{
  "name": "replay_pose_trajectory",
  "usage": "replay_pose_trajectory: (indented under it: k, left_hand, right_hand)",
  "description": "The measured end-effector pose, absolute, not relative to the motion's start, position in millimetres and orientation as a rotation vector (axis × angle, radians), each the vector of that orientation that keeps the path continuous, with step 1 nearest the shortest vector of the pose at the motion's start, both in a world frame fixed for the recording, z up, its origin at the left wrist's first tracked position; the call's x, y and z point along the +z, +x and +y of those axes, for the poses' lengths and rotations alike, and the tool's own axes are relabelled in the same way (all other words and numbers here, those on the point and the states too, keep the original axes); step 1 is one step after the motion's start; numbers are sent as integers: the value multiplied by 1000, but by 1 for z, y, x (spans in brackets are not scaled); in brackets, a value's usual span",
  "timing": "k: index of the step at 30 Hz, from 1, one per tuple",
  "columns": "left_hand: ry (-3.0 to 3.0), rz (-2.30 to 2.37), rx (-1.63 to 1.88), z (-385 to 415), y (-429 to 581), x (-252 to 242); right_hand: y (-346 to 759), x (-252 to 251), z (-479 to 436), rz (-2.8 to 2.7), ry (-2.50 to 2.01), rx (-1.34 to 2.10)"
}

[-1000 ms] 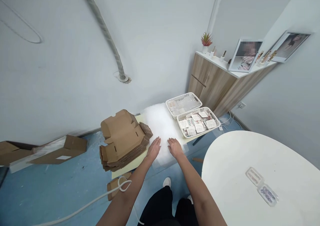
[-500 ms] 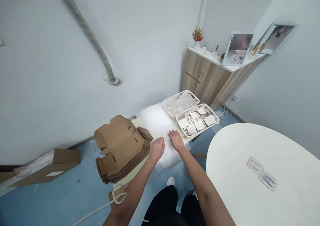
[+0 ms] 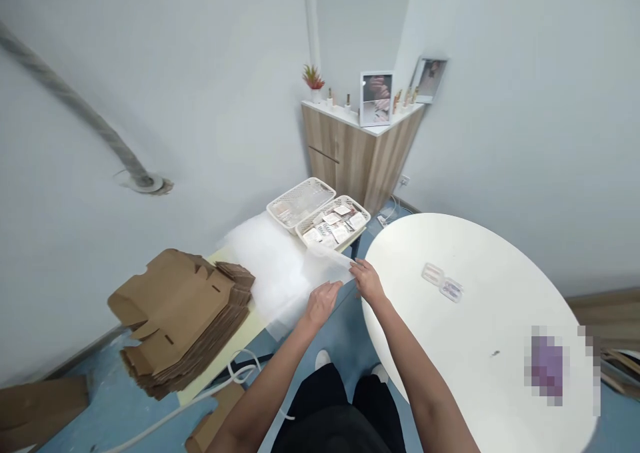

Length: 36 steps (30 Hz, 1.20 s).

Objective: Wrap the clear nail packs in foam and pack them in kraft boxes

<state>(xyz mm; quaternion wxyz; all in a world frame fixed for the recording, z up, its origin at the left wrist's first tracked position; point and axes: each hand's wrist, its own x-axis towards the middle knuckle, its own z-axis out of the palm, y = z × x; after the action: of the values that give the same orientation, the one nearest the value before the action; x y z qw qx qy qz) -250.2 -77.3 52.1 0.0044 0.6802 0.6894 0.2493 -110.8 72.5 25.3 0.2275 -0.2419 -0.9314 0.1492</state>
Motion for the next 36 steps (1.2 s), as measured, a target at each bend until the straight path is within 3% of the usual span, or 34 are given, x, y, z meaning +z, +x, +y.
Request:
replay_pose_trajectory:
  k: [8, 15, 25, 36]
  left_hand:
    - [2323, 1775, 678, -21, -138, 46]
    - [2392, 1552, 553, -7, -78, 8]
    - [2309, 1672, 304, -32, -82, -39]
    - [2255, 1758, 214, -52, -106, -43]
  right_hand:
    - [42, 43, 104, -2414, -1122, 331]
    - [145, 37, 103, -2318, -1246, 330]
    - [165, -28, 45, -2469, -1371, 522]
    - [148, -42, 42, -2540, -1380, 552]
